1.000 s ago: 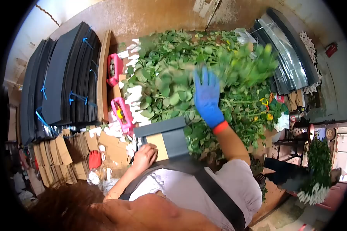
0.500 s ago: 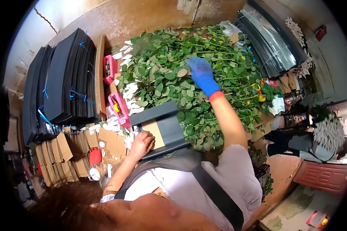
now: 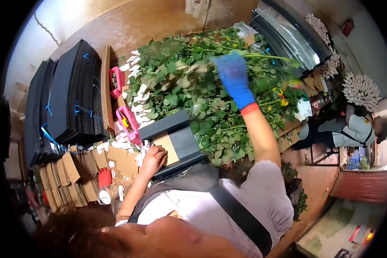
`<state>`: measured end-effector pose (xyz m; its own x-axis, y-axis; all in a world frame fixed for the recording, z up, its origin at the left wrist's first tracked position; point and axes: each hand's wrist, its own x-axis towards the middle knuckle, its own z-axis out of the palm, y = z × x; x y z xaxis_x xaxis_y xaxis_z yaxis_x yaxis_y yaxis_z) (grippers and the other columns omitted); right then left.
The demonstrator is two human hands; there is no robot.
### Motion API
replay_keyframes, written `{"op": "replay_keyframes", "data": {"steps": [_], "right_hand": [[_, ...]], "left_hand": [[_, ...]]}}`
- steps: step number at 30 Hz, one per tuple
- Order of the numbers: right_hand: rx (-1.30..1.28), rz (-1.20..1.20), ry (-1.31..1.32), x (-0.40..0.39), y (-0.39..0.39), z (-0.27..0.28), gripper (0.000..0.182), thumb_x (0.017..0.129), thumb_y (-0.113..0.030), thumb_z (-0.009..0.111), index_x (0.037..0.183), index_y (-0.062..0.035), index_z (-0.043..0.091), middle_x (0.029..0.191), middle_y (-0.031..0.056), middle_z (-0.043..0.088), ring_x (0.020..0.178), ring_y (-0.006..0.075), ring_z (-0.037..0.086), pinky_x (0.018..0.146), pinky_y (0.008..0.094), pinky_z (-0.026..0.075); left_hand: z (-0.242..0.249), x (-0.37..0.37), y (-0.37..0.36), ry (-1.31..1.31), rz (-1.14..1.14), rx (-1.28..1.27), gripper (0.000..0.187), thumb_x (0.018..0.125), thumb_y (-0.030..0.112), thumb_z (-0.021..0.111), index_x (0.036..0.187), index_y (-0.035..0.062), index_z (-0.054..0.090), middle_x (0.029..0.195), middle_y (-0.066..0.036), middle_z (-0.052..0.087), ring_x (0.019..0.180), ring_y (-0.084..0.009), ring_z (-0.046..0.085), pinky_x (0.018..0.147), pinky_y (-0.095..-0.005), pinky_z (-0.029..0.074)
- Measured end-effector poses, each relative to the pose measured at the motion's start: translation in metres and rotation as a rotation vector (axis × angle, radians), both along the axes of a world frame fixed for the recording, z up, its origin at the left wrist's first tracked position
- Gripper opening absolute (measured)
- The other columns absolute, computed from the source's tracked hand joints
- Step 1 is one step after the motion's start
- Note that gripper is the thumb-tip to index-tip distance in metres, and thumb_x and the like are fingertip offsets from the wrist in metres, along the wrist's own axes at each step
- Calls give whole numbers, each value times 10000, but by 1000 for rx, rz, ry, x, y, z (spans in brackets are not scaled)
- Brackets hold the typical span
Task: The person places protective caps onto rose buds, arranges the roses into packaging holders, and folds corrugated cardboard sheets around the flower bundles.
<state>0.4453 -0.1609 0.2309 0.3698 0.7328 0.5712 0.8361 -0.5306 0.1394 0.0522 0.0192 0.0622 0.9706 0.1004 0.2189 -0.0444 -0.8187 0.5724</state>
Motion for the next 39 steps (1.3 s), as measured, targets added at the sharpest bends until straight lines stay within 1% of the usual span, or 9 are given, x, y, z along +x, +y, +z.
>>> {"op": "replay_keyframes", "data": {"steps": [7,14,19,21,24,29,32,36,39], "right_hand": [[188,227,44,-9,-44,-4,514,741,-11,670,1210,-219,694,1060,69,636,1059,305,589,1001,461,460],[-305,338,470,-79,-127,-32,451,763,-12,681,1123,-282,713,885,63,666,818,307,635,714,409,514],[-455,352,671,-85,-163,-100,358,772,-30,646,1017,-278,727,872,31,664,834,303,634,721,442,502],[-553,308,636,-81,-162,-107,328,785,-59,670,1033,-265,730,967,54,675,916,310,639,783,452,503],[-843,-83,399,-72,-119,-81,263,807,-148,678,1046,-246,726,939,71,676,906,316,661,760,460,524],[157,176,45,-43,10,-90,261,855,-136,605,1094,-168,705,958,114,712,870,330,669,752,457,525],[-419,-98,404,-12,36,-140,331,831,-94,602,1138,-178,694,1020,104,696,968,324,639,851,435,511],[132,128,153,-34,7,-68,472,768,-38,658,1210,-202,675,1089,91,680,944,332,629,882,432,516],[-22,159,339,-69,-22,-15,568,748,-5,639,1260,-248,672,1183,93,682,1124,313,609,1026,409,475]], "left_hand": [[1,-1,2,-5,-7,-49,287,800,146,764,1053,25,703,986,-125,653,1021,-324,628,1053,-458,455],[-15,-16,3,187,189,-252,1064,660,405,924,1510,63,382,1204,-131,677,1165,-319,617,1046,-399,451],[10,-7,0,153,108,-313,697,764,326,849,1362,92,579,1192,-121,655,1167,-348,591,1119,-467,403],[-3,-9,2,70,18,-196,360,759,275,847,1028,53,756,1138,-130,636,1202,-347,556,997,-460,463],[3,-7,2,76,-4,-208,368,713,282,875,987,64,760,1183,-140,612,1184,-359,548,975,-443,477],[7,-6,6,161,-64,-210,359,721,289,869,999,83,773,1193,-122,590,1126,-331,547,952,-413,475],[8,-8,4,171,-39,-227,330,725,284,863,991,103,788,1201,-125,590,1133,-332,542,959,-416,469],[6,-8,2,158,-27,-231,330,733,296,862,966,75,784,1197,-121,597,1075,-316,557,935,-414,466],[7,-6,5,141,-28,-231,326,732,304,862,955,78,787,1203,-124,587,1092,-323,541,942,-416,457]]}}
